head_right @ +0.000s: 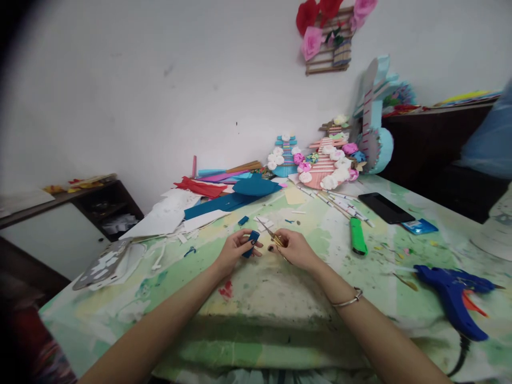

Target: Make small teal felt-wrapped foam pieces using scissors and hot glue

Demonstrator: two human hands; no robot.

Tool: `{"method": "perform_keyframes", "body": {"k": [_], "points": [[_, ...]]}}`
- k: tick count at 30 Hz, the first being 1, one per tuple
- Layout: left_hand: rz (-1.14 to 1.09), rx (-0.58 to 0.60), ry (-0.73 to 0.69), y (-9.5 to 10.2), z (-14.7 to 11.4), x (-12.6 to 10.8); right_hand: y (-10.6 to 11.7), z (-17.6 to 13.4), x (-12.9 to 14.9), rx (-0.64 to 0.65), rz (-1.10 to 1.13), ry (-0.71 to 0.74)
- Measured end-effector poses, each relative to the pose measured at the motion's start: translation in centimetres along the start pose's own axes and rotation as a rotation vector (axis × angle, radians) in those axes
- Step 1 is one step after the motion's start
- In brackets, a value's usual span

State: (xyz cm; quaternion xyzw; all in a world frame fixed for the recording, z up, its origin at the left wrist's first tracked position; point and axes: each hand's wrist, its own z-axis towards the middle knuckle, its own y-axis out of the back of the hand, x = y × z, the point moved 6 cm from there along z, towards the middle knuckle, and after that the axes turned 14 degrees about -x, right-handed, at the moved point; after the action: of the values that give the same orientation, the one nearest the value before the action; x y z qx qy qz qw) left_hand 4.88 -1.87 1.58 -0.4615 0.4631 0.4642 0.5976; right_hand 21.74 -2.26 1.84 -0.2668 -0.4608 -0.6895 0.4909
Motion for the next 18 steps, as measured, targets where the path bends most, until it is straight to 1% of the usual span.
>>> {"method": "perform_keyframes", "body": {"k": [8,15,18], "points": [[-0.010,-0.007,0.052,0.22,-0.09,0.27,0.25,0.48,-0.47,-0.045,-0.039,0.024],[-0.016,0.073,0.030,-0.05,-0.14,0.71,0.16,0.45,-0.40,-0.031,-0.080,0.061],[-0.037,0.080,0.018,0.06,-0.04,0.81,0.18,0.41,-0.51,-0.027,-0.104,0.074]]}}
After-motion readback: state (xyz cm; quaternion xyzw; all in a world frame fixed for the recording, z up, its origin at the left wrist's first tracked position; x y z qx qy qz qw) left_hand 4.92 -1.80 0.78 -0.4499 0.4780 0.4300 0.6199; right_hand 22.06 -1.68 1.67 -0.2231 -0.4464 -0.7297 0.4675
